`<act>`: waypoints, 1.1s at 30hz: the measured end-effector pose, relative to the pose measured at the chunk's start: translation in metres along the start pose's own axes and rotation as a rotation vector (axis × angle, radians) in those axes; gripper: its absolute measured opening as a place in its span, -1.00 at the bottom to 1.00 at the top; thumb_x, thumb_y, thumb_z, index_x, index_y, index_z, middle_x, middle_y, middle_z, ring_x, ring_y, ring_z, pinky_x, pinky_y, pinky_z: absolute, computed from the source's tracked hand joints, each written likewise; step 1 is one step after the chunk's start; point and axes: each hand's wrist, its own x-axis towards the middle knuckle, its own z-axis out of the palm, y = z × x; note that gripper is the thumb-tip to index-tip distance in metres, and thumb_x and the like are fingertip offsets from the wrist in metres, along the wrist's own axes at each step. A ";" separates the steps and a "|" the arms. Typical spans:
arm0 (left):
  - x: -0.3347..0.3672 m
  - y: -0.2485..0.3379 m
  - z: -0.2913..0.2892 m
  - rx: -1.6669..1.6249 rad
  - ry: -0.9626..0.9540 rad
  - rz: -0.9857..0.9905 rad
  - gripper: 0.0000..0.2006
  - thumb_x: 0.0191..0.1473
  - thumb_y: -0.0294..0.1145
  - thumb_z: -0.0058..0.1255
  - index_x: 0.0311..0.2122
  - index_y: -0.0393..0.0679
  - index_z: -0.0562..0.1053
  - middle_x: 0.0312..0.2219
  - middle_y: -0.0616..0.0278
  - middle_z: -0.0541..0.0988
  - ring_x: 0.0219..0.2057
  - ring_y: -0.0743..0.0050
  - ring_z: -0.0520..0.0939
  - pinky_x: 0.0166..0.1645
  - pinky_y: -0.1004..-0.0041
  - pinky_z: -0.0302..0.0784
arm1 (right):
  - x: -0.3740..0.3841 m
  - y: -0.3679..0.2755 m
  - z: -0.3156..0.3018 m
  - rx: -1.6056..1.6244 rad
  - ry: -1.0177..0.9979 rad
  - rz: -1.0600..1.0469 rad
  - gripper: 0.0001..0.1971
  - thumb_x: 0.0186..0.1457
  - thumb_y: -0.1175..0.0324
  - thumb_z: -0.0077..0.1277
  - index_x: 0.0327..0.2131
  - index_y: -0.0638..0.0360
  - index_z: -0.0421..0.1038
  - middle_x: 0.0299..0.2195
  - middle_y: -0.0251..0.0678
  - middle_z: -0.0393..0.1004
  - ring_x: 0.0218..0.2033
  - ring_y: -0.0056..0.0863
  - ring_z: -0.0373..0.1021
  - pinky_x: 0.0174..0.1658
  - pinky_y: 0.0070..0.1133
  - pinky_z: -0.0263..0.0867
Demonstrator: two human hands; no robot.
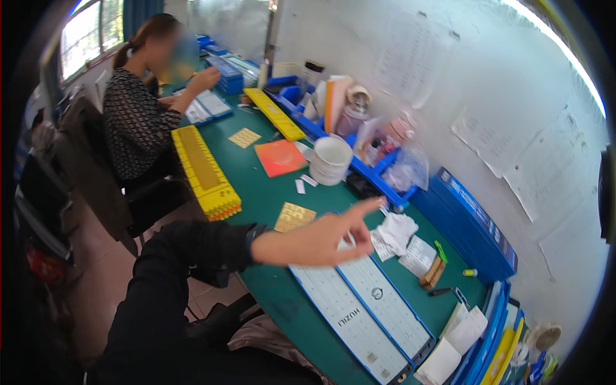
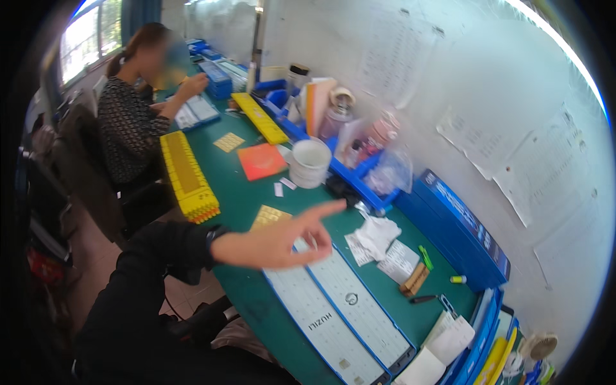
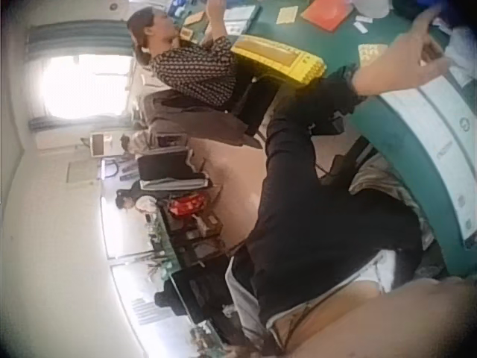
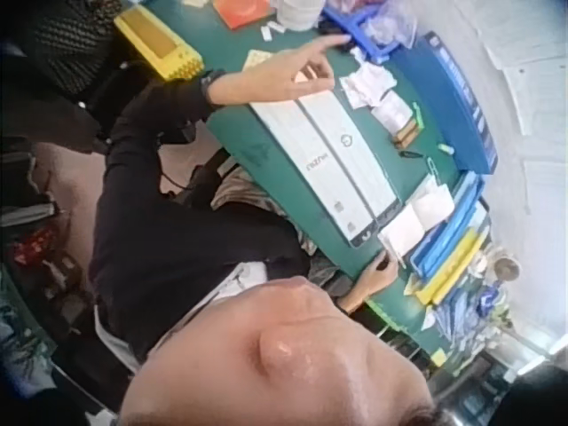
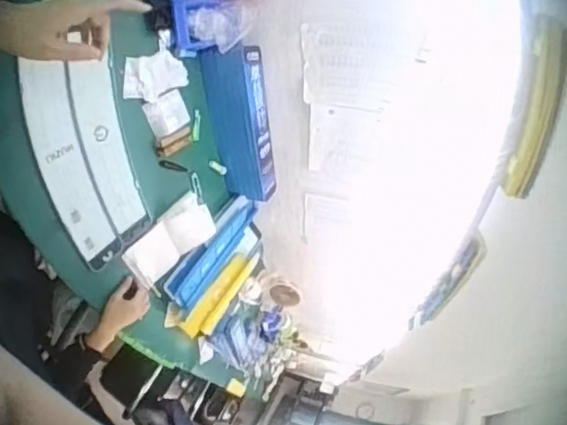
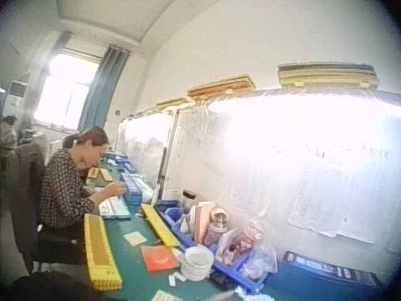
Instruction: The recorder is assembling LED light fixtures by applying small components and using a handheld tool to secure elements on a panel.
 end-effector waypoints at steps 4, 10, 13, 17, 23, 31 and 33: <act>0.010 -0.070 -0.100 0.005 0.399 -0.183 -0.23 0.08 -0.34 0.05 0.26 -0.21 -0.15 -0.47 0.20 0.52 -0.44 0.52 0.55 -0.30 0.47 0.48 | 0.000 0.002 0.010 0.039 -0.006 -0.030 -0.85 0.11 0.36 0.02 -0.32 0.21 0.50 -0.36 -0.15 0.52 -0.33 -0.18 0.42 -0.18 -0.39 0.30; 0.045 -0.150 -0.177 -0.249 0.582 -0.594 -0.48 -0.02 -0.39 0.05 0.06 -0.18 0.17 -0.42 0.20 0.52 -0.47 0.44 0.55 -0.36 0.40 0.51 | -0.003 0.024 0.012 -0.071 0.035 -0.022 -0.83 0.11 0.35 0.02 -0.29 0.24 0.49 -0.30 -0.15 0.51 -0.27 -0.16 0.40 -0.13 -0.36 0.29; 0.067 -0.189 -0.214 -0.525 0.624 -0.687 -0.72 -0.02 -0.37 0.00 -0.17 -0.14 0.30 -0.39 0.22 0.52 -0.46 0.42 0.54 -0.40 0.38 0.51 | 0.002 0.019 0.016 -0.029 0.011 -0.048 -0.81 0.11 0.36 0.03 -0.28 0.29 0.48 -0.31 -0.10 0.50 -0.27 -0.14 0.40 -0.13 -0.35 0.29; 0.138 -0.204 -0.224 -0.532 0.781 -0.586 -0.69 0.03 -0.30 -0.04 -0.12 -0.19 0.33 -0.25 0.22 0.49 -0.28 0.37 0.52 -0.21 0.36 0.51 | -0.007 0.019 0.012 -0.077 0.113 -0.090 -0.79 0.09 0.39 0.04 -0.27 0.37 0.46 -0.32 -0.05 0.49 -0.26 -0.12 0.41 -0.11 -0.33 0.30; 0.177 -0.231 -0.229 -0.227 1.188 -0.709 -0.46 -0.06 -0.26 -0.01 0.04 -0.33 0.30 -0.09 -0.06 0.45 -0.10 0.00 0.51 -0.02 0.22 0.45 | -0.015 0.014 0.023 -0.340 0.187 -0.144 -0.78 0.13 0.45 -0.05 -0.15 0.31 0.41 -0.24 -0.08 0.46 -0.22 -0.19 0.42 -0.08 -0.39 0.31; 0.194 -0.259 -0.242 0.375 1.134 -0.703 -0.44 -0.15 -0.24 0.03 -0.02 -0.37 0.35 -0.04 -0.29 0.38 0.01 -0.24 0.40 0.12 0.13 0.30 | -0.008 0.000 0.017 -0.135 0.273 0.033 -0.77 0.11 0.36 -0.04 -0.28 0.37 0.44 -0.29 -0.06 0.49 -0.25 -0.10 0.39 -0.10 -0.33 0.27; 0.123 -0.326 -0.299 0.316 1.204 -0.743 -0.45 -0.15 -0.25 0.03 -0.03 -0.38 0.36 -0.05 -0.27 0.39 0.00 -0.24 0.40 0.11 0.13 0.31 | 0.016 -0.070 -0.002 -0.249 0.269 -0.084 -0.78 0.11 0.37 -0.05 -0.30 0.37 0.44 -0.28 -0.06 0.49 -0.25 -0.10 0.39 -0.10 -0.33 0.26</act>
